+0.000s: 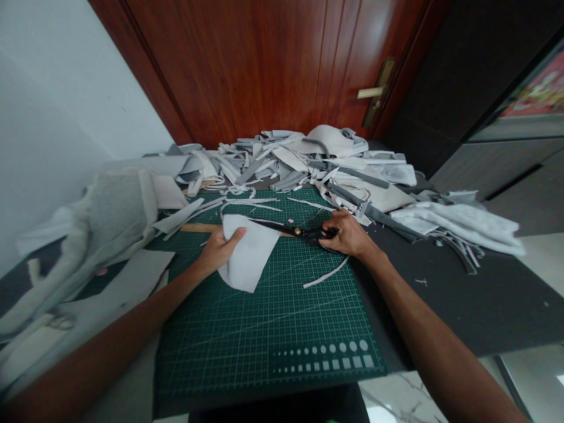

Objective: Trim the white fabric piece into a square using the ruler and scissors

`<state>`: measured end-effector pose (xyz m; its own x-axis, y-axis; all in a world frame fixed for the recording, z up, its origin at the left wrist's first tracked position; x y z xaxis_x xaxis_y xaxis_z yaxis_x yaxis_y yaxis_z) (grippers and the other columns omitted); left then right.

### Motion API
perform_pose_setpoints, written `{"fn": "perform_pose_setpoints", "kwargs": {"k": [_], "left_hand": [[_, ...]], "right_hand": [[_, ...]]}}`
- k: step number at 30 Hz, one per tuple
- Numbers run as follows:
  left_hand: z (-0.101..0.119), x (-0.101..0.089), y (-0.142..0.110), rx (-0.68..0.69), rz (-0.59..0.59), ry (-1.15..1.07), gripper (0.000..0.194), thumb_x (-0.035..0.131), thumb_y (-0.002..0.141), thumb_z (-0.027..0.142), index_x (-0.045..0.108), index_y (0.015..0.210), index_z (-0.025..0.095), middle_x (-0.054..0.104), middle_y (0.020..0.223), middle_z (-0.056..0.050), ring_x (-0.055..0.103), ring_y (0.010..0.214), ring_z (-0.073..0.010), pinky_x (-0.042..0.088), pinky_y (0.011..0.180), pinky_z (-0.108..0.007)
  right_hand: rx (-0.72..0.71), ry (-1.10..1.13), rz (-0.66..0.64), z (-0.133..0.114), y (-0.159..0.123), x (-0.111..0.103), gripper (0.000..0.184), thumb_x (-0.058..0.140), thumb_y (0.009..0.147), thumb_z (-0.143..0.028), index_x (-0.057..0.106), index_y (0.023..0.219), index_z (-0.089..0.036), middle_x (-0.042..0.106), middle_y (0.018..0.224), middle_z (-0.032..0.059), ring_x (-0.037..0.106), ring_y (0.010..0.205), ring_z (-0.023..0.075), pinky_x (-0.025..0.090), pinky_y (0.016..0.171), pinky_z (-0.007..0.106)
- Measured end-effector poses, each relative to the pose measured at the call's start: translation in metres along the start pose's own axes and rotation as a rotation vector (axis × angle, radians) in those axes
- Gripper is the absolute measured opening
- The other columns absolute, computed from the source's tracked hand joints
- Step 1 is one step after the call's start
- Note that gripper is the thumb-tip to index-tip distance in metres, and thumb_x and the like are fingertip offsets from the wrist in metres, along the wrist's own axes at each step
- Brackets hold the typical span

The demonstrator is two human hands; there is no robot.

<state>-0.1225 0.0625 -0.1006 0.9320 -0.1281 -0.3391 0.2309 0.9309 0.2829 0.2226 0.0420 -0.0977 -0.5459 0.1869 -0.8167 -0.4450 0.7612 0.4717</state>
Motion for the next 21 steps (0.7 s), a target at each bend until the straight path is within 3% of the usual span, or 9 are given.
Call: {"fn": "perform_pose_setpoints", "kwargs": {"k": [4,21], "left_hand": [[-0.0002,0.0003,0.0006,-0.001,0.000,0.001,0.069,0.065,0.080,0.082,0.074,0.086,0.014,0.080,0.085,-0.009,0.074,0.076,-0.0233,0.061,0.068,-0.029],[0.0001,0.0005,-0.0027,-0.061,-0.050,0.009,0.056,0.068,0.082,0.071,0.073,0.083,0.015,0.078,0.077,-0.007,0.070,0.065,-0.0197,0.055,0.055,-0.025]], "right_hand": [[-0.009,-0.024,0.005,-0.0006,-0.0006,0.0001,0.023,0.069,0.080,-0.033,0.061,0.063,-0.021,0.056,0.060,0.0018,0.049,0.062,0.0170,0.033,0.068,0.034],[0.026,-0.062,-0.048,-0.0093,0.0006,0.0004,0.045,0.072,0.086,-0.058,0.062,0.063,-0.021,0.056,0.062,0.0018,0.049,0.063,0.0170,0.034,0.073,0.036]]}}
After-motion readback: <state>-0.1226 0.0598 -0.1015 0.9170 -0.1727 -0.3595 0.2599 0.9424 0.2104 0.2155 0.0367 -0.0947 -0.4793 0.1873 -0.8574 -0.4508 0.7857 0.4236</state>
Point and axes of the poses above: each hand's wrist, its own y-axis towards the middle knuckle, its own x-axis out of the palm, z = x × y, the point moved 2 cm from there along y, towards the middle knuckle
